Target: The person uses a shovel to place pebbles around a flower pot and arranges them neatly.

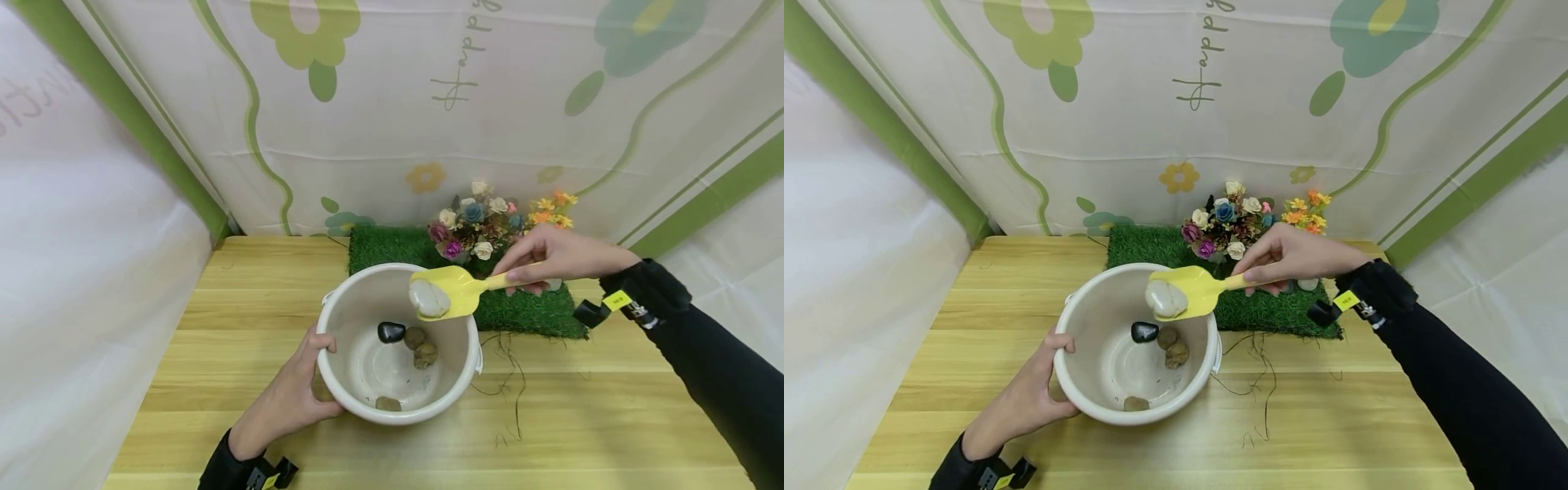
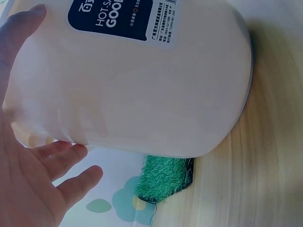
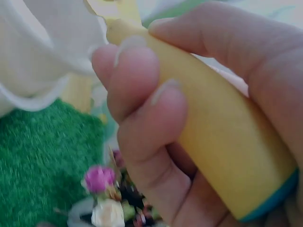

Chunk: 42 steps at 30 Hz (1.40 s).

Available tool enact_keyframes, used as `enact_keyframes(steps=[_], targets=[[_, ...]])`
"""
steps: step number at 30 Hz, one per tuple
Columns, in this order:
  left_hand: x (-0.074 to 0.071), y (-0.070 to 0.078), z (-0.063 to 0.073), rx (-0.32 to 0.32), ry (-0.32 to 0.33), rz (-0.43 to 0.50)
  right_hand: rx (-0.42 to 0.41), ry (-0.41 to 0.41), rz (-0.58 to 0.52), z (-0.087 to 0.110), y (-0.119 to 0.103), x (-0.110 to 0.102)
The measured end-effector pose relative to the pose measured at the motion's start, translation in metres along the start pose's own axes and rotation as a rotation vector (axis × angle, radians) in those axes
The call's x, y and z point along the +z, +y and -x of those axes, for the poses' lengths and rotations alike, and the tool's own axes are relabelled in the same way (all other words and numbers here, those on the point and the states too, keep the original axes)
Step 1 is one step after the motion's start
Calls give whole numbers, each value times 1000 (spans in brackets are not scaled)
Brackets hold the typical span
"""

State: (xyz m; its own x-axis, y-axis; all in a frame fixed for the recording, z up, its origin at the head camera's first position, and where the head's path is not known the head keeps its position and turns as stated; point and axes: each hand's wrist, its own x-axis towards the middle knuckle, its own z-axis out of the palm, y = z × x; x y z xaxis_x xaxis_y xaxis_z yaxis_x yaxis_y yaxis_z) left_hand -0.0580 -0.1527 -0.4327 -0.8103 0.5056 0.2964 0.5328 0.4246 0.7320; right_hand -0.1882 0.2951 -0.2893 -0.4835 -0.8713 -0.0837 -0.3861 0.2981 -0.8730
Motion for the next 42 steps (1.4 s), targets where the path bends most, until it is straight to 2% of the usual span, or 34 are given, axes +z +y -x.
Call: enact_keyframes(steps=[6, 12, 17, 22, 27, 34, 42], targets=[[1, -1, 0, 17, 10, 11, 34, 81, 6, 34, 17, -7], [1, -2, -1, 13, 7, 17, 3, 162, -24, 65, 35, -8], [0, -1, -1, 0, -1, 23, 87, 243, -39, 82, 49, -5], [0, 0, -1, 3, 1, 24, 175, 309, -101, 91, 71, 1], [1, -1, -1, 12, 4, 22, 266, 380, -109, 96, 95, 12], [2, -2, -1, 33, 12, 19, 312, 394, -129, 88, 121, 26], [0, 1, -1, -8, -7, 34, 376, 428, -130, 73, 140, 38]])
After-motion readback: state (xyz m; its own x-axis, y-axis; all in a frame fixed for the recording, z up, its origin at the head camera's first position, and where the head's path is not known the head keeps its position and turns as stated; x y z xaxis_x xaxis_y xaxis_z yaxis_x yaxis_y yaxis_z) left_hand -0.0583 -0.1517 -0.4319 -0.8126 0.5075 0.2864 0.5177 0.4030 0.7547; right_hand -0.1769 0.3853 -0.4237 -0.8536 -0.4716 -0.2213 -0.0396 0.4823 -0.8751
